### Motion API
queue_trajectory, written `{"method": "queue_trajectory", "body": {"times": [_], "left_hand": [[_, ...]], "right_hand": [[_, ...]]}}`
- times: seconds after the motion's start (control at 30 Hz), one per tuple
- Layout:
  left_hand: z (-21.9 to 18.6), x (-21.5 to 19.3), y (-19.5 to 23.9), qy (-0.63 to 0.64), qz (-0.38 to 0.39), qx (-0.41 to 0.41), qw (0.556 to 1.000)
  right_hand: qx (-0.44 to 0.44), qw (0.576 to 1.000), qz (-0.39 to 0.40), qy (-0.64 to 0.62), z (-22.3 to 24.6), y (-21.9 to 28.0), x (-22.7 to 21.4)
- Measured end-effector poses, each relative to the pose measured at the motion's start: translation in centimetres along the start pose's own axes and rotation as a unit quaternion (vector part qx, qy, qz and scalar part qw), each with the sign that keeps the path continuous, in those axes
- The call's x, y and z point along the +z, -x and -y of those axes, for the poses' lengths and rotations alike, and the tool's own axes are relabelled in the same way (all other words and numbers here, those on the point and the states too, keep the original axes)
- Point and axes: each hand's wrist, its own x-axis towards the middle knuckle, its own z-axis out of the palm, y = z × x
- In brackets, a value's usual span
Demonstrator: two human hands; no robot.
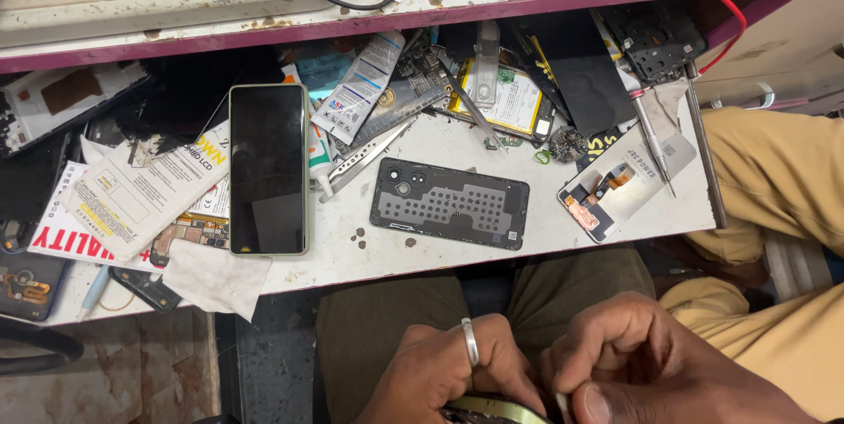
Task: The person uses a screwdriver to remove screws from the back of a disassembled smartphone. They then use their fingers to peel off a protective film from the phone's back cover and place it on the workbench.
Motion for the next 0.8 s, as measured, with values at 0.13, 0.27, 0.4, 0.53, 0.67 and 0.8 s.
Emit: {"method": "queue_trajectory", "body": {"times": [0.13,0.27,0.4,0.53,0.67,0.8], "left_hand": [[0.5,-0.3,0.0,0.018,-0.010,0.016,1.000],[0.7,-0.4,0.0,0.019,-0.018,0.014,1.000],[1.1,-0.3,-0.1,0.016,-0.013,0.016,1.000],[0.8,-0.5,0.0,0.014,0.004,0.028,1.000],[0.4,0.0,0.1,0.000,0.017,0.012,1.000],[0.6,0.6,0.1,0.040,0.006,-0.032,0.999]], "right_hand": [[-0.103,0.985,-0.033,0.133,0.9,0.1,2.6],[-0.359,0.798,0.030,0.482,5.0,-1.5,5.9],[-0.309,0.768,0.138,0.543,7.4,-1.5,5.8],[-0.294,0.885,-0.015,0.361,2.6,0.5,3.7],[-0.025,0.996,0.025,0.083,0.2,-0.1,0.4],[0.059,0.993,0.086,-0.060,0.5,-1.5,1.1]]}}
